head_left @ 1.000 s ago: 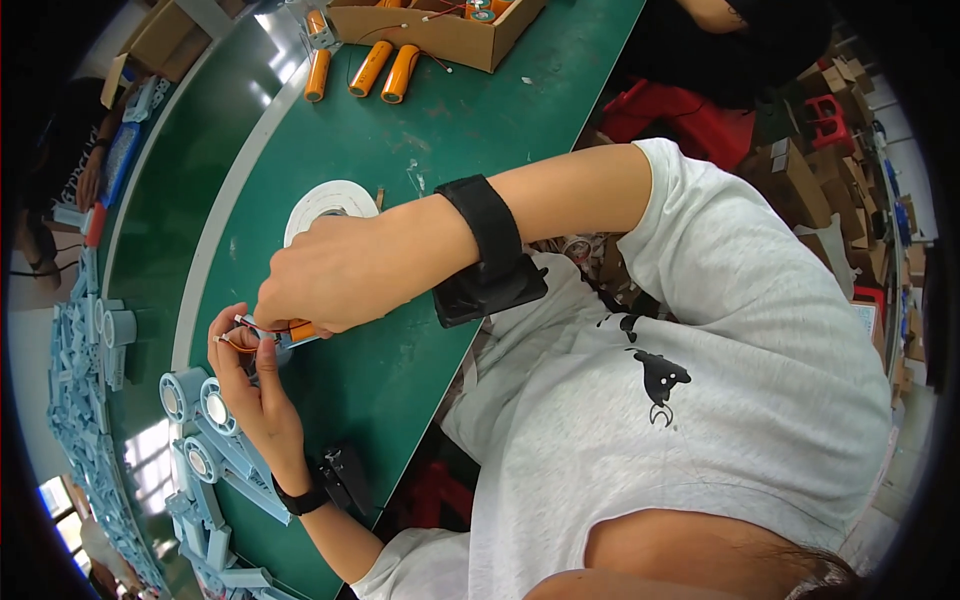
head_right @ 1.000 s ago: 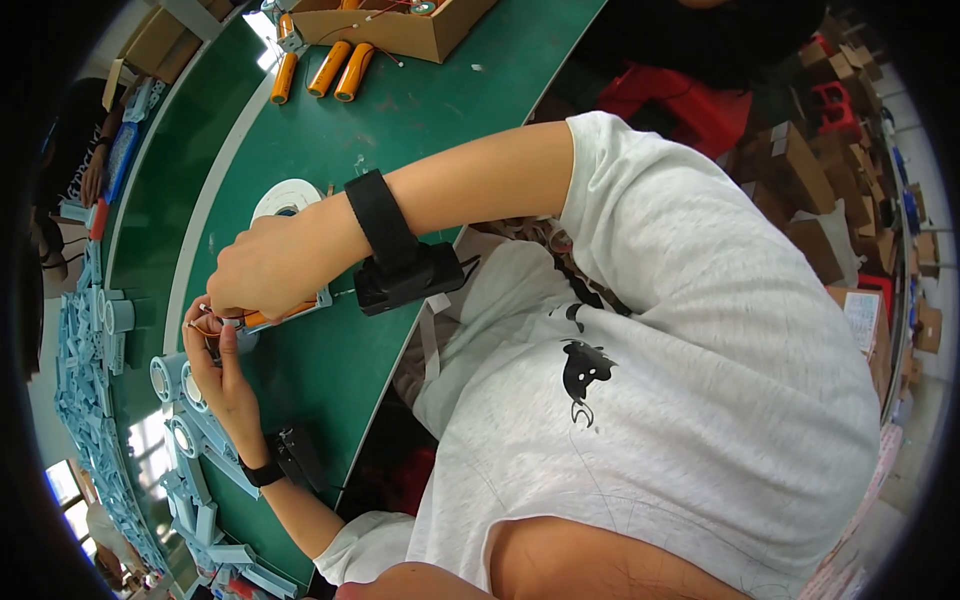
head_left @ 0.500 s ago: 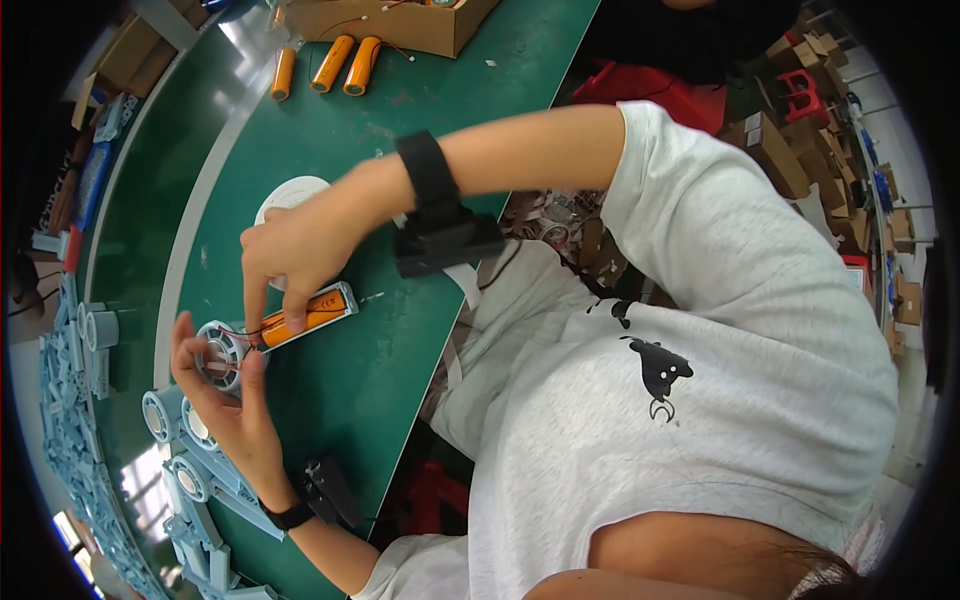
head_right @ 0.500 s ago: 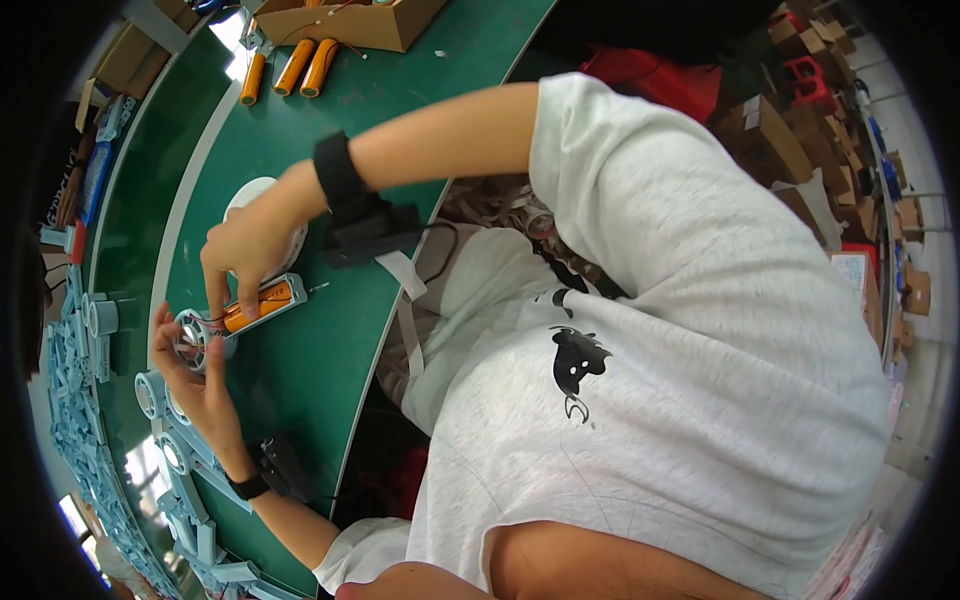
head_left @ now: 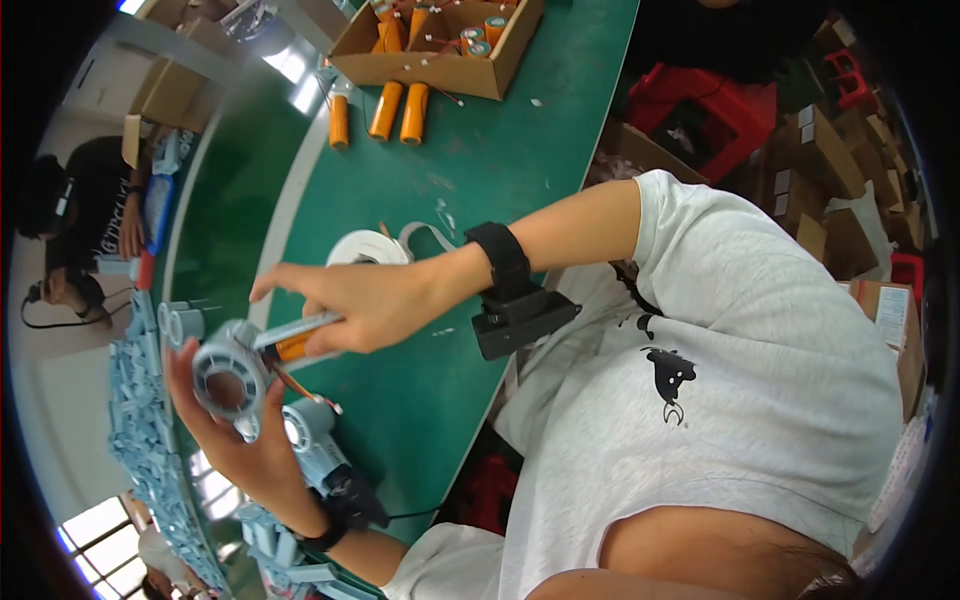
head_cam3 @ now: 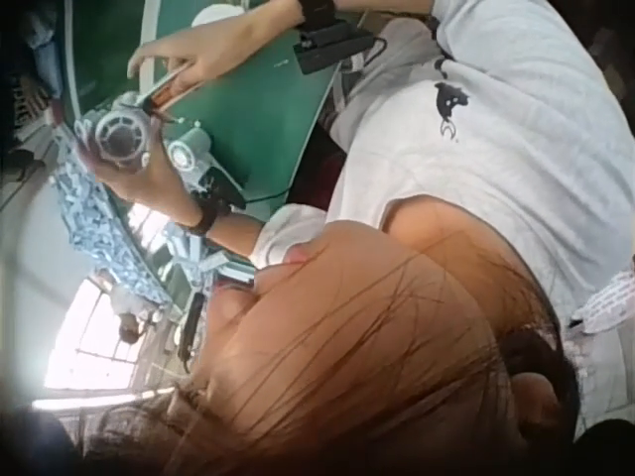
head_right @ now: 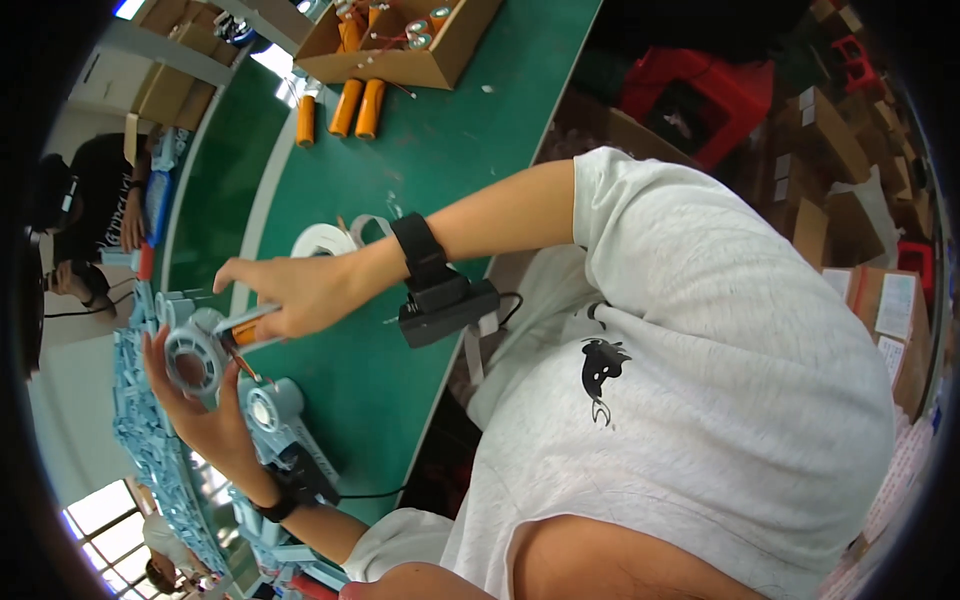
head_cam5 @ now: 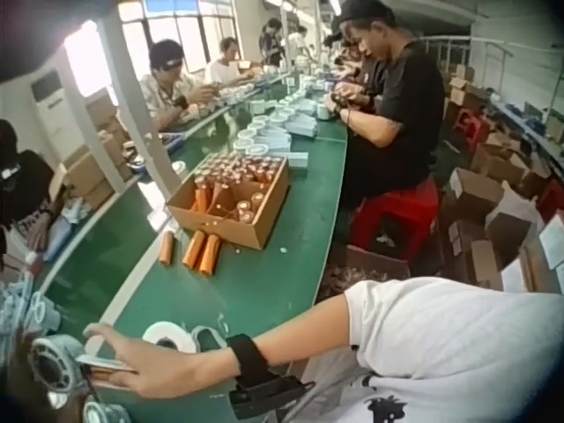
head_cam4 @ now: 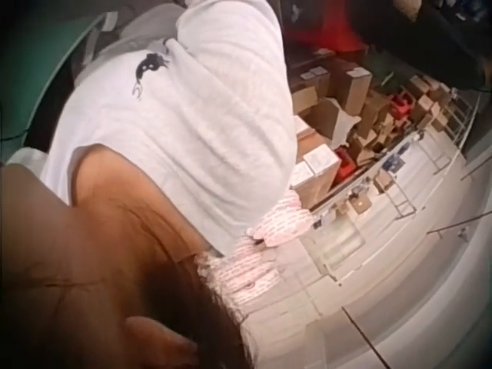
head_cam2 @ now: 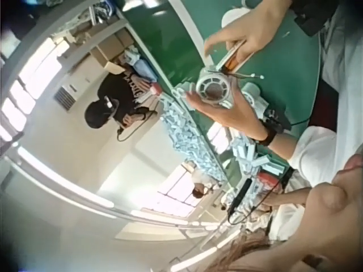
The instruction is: The person assembles fans by applying double-sided tape to batteries, pressing them into the fan housings, and tucking the wires inside. This process is repeated for multiple fans, which are then set aside on the table.
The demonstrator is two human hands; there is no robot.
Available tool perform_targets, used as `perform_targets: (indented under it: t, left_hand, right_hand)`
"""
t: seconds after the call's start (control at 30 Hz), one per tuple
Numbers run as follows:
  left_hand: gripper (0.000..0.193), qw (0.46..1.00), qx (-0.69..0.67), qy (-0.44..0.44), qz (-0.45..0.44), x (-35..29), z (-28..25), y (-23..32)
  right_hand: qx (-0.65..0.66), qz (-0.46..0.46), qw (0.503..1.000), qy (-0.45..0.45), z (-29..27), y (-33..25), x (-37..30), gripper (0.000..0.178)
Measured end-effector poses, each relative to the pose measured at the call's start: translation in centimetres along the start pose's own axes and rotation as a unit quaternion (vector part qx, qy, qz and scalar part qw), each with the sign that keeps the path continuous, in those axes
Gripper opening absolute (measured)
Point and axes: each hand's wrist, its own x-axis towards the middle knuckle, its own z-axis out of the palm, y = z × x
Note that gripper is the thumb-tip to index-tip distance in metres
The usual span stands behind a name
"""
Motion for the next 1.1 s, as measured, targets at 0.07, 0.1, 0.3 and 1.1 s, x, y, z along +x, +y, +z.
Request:
perform_targets:
  t: [0.07, 0.1, 0.3, 1.1]
  left_hand:
    - [0.085, 0.992, -0.081, -0.091, -0.018, 4.0, -1.9, -2.0]
    - [0.094, 0.991, 0.007, -0.132, -0.038, 6.0, -3.2, -5.9]
    - [0.116, 0.831, 0.442, -0.262, -0.214, 10.1, -6.9, -33.0]
    - [0.069, 0.932, 0.31, -0.082, -0.171, -5.1, 2.0, 1.3]
  right_hand:
    - [-0.014, 0.029, 0.998, 0.054, -2.1, 0.7, 2.2, 0.054]
    - [-0.02, 0.045, 0.996, 0.081, -3.2, 0.7, 3.5, 0.053]
    - [-0.104, 0.184, 0.975, 0.074, -8.9, 2.4, 12.8, 0.05]
    - [-0.451, 0.078, 0.879, 0.133, -17.7, -3.0, 4.2, 0.022]
